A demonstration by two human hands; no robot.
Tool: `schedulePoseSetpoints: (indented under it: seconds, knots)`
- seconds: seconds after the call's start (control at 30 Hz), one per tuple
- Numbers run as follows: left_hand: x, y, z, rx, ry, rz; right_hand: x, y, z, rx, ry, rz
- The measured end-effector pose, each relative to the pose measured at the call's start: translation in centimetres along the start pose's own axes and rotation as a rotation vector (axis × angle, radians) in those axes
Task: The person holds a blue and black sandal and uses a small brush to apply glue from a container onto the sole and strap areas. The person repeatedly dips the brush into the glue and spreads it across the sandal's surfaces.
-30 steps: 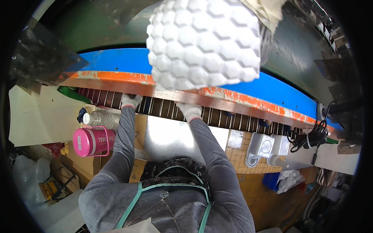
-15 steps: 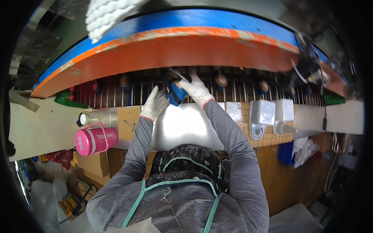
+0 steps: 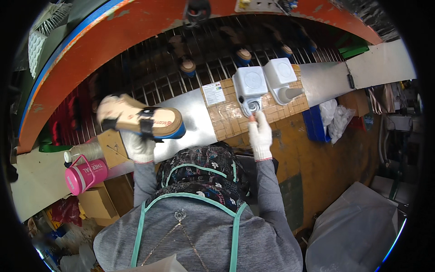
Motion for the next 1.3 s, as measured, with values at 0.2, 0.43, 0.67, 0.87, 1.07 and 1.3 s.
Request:
schedulePoseSetpoints:
  seconds: [0.2,0.43,0.67,0.87,1.07,1.3]
  knots:
    - [8.2,4.0,2.0,0.036,-0.048,0.214,-5.3,4.9,-1.5,-0.141,0.231,0.705]
    - [16.5,4.0,4.7,0.459,-0.349,-0.134,-3.9,5.5,-3.8,-0.124,0.219,1.023]
    - [17.6,7.2,6.7,0.659,-0.328,-0.335,-4.4,7.3,-2.5,0.063,0.154,0.593]
    - [17.1,7.7,11.3,0.828,-0.378,-0.728,-3.1,12.2,-2.9,0.298,0.068,-0.349]
    - [17.0,1.5,7.5,0.937,-0.503,-1.147,-3.3,11.2,-2.2,0.248,-0.136,-0.436]
    - [18.8,1.1,3.7,1.139,-0.462,-1.216,-10.7,-11.4,4.8,-0.839,0.586,0.697]
Point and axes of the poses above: each hand's wrist, its own z-axis away from the middle knuckle, its own x-axis out of the palm, y = z × x, the point moved 8 cm from there along -z, towards the middle knuckle, and after that the axes turned 1 degree about x, right-handed, at the moved point
